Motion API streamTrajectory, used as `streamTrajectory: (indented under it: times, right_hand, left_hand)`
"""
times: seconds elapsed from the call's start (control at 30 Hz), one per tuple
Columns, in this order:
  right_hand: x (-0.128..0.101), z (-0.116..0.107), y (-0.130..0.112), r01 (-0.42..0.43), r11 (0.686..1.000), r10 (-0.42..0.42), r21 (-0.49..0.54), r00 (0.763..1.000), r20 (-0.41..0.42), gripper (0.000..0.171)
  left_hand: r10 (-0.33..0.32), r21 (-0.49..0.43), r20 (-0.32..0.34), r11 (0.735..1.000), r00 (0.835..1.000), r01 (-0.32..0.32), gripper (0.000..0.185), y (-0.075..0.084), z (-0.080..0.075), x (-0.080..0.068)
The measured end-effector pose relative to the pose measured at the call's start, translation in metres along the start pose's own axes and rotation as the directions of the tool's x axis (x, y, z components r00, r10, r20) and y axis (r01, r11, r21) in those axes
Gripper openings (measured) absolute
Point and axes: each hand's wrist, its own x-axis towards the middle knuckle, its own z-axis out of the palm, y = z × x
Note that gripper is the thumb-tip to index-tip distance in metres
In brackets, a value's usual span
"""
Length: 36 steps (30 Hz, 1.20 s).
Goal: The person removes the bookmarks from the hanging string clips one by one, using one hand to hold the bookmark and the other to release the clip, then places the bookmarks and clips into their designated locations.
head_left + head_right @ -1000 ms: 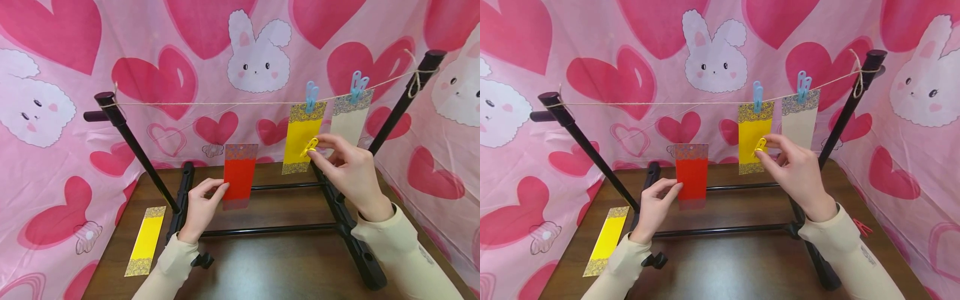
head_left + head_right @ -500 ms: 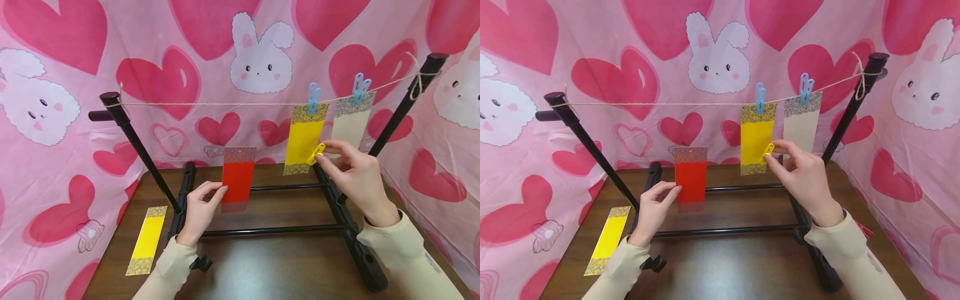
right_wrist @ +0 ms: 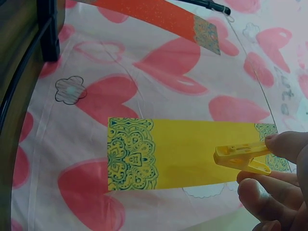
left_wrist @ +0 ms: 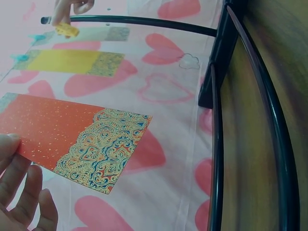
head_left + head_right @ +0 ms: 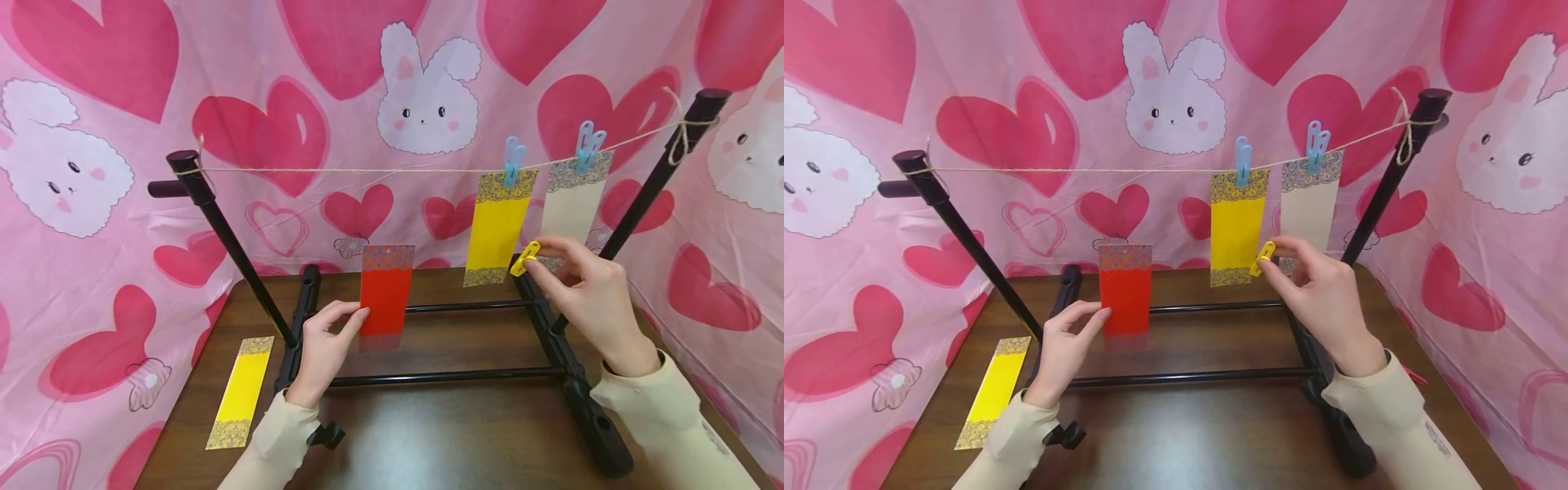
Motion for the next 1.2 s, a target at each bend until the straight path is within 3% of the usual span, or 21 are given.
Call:
streamTrajectory:
  times: [0.83,1.2]
  right_hand:
    - [-0.021,-0.008,0.022,-0.055,0.997,0.056,-0.061,0.998,0.015,0.049]
    - [-0.029,-0.013,0.033,-0.094,0.990,0.096,-0.108,0.995,0.012,0.045]
  left_hand:
    - [-0.092,0.015,0.003,0.996,0.996,0.092,0.015,-0.007,-0.008,-0.013]
    - [-0.064,0.029,-0.013,0.997,0.998,0.064,0.014,-0.013,-0.011,-0.018]
